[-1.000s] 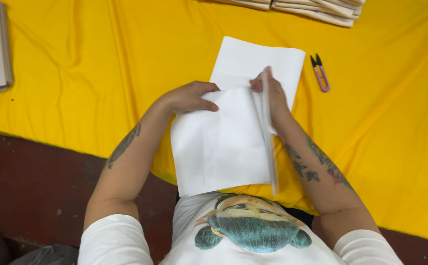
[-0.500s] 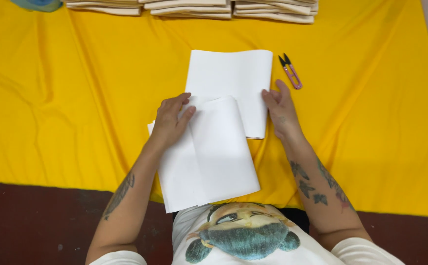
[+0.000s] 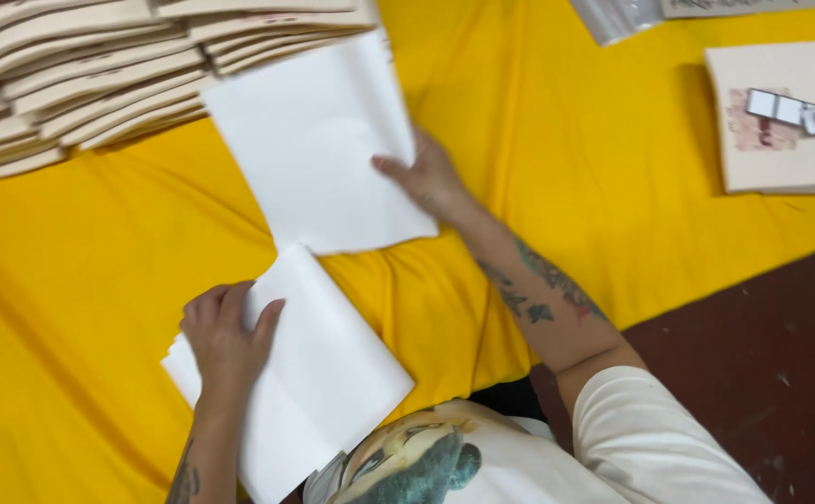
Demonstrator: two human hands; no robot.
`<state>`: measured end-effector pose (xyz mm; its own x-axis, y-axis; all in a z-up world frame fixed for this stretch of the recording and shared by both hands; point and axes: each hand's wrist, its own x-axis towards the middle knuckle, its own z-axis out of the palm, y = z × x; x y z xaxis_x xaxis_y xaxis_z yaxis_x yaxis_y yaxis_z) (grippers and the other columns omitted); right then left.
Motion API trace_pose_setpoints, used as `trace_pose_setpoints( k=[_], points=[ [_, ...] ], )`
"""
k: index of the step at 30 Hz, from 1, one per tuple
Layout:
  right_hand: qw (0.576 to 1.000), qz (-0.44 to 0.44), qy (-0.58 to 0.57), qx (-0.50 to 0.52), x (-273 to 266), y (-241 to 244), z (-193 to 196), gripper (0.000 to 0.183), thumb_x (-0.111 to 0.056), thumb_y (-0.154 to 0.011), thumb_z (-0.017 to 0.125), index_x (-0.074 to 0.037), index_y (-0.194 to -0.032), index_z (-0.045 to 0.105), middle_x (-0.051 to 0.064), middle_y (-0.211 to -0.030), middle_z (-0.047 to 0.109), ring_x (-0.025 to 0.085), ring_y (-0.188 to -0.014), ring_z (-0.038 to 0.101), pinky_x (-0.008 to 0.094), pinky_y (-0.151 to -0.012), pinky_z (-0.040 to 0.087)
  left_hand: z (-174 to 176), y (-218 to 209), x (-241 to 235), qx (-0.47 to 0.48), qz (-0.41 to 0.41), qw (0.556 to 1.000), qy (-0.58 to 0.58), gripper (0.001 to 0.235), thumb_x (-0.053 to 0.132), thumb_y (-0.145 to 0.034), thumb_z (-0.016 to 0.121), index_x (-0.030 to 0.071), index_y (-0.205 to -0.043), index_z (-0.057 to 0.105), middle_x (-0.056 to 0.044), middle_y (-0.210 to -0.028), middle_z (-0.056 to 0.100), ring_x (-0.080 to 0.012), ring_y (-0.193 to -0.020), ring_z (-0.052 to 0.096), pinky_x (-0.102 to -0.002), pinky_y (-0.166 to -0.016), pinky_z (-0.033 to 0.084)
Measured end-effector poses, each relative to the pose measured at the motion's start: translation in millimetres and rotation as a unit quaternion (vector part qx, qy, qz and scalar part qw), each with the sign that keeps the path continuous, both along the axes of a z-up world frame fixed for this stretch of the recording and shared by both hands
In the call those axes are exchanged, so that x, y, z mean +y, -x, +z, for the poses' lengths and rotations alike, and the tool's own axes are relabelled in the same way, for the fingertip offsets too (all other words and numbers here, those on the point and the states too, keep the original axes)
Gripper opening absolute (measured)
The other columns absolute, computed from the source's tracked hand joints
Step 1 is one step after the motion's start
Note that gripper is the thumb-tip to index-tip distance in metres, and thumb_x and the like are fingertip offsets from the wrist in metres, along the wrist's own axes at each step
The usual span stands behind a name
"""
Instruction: Inserting tissue paper into folded t-shirts and organizing them into stacks on a work table.
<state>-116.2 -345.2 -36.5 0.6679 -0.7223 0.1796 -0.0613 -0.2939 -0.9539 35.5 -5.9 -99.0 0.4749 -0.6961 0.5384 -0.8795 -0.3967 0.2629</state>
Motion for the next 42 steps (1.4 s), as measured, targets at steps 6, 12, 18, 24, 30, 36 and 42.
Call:
trace_pose_setpoints(
  k=[6,12,18,24,30,36,42],
  points=[
    [0.923,-0.155,-0.164,-0.313,-144.8,94.6,-9.5,0.067,-0.012,-0.083,0.086,-0.001,-0.138,0.051,0.018,-0.130,0.068,0.032,-0.114,0.069,0.046,-0.099,0.062,5.9,7.2,-3.8,-0.050,0.012,0.999,-0.005,0.044,0.042,-0.093,0.078,0.009,-0.121,0.075,-0.011,-0.121,0.062,-0.0355,-0.111,0.056,-0.051,-0.093,0.045],
    [0.853,-0.290,-0.146,-0.408,-304.0,150.6,-34.3,0.066,0.005,-0.089,0.077,-0.007,-0.146,0.045,0.023,-0.130,0.073,0.036,-0.111,0.076,0.050,-0.102,0.065,2.5,7.3,-1.5,-0.069,0.012,0.997,-0.014,0.039,0.036,-0.097,0.076,0.007,-0.124,0.075,-0.012,-0.120,0.063,-0.0356,-0.110,0.057,-0.050,-0.096,0.047],
    [0.797,-0.441,-0.312,-0.269,-373.4,184.1,7.6,0.067,-0.033,-0.088,0.069,-0.027,-0.149,0.041,0.008,-0.127,0.077,0.026,-0.106,0.080,0.046,-0.081,0.074,-6.4,5.3,-0.1,-0.068,0.029,0.997,-0.021,0.040,0.037,-0.096,0.076,0.009,-0.125,0.076,-0.010,-0.120,0.061,-0.0346,-0.111,0.056,-0.049,-0.095,0.049],
    [0.880,-0.471,0.026,-0.050,-326.4,183.5,-91.2,0.052,-0.039,-0.100,0.074,-0.023,-0.141,0.046,0.006,-0.120,0.057,0.019,-0.111,0.061,0.033,-0.100,0.048,7.2,9.2,-8.0,-0.059,0.001,0.998,-0.016,0.037,0.033,-0.095,0.074,0.005,-0.119,0.074,-0.016,-0.115,0.063,-0.0377,-0.107,0.058,-0.049,-0.101,0.045],
    [0.964,-0.095,0.232,0.084,-137.2,96.0,-59.7,0.038,-0.023,-0.096,0.082,-0.005,-0.127,0.069,0.017,-0.103,0.067,0.035,-0.089,0.068,0.046,-0.078,0.057,27.6,11.6,-15.4,0.014,0.019,0.998,-0.065,0.054,0.048,-0.090,0.079,0.005,-0.122,0.071,-0.013,-0.106,0.059,-0.0293,-0.106,0.057,-0.042,-0.102,0.041],
    [0.912,0.029,0.329,0.243,-25.2,21.9,-16.6,0.064,-0.040,-0.085,0.087,-0.010,-0.137,0.063,0.012,-0.109,0.068,0.029,-0.108,0.060,0.049,-0.103,0.036,93.2,8.7,-38.7,0.251,0.072,0.914,-0.310,0.068,0.051,-0.082,0.082,0.007,-0.131,0.064,-0.015,-0.127,0.061,-0.0278,-0.127,0.048,-0.039,-0.102,0.039],
    [0.881,-0.051,0.379,0.280,-43.5,16.1,-46.1,0.027,-0.037,-0.099,0.071,-0.014,-0.114,0.071,0.001,-0.080,0.064,0.021,-0.082,0.065,0.042,-0.087,0.045,124.9,9.2,-44.8,0.290,0.053,0.890,-0.348,0.075,0.040,-0.075,0.090,0.004,-0.134,0.062,-0.019,-0.121,0.068,-0.0307,-0.120,0.059,-0.042,-0.100,0.047]
  ],
)
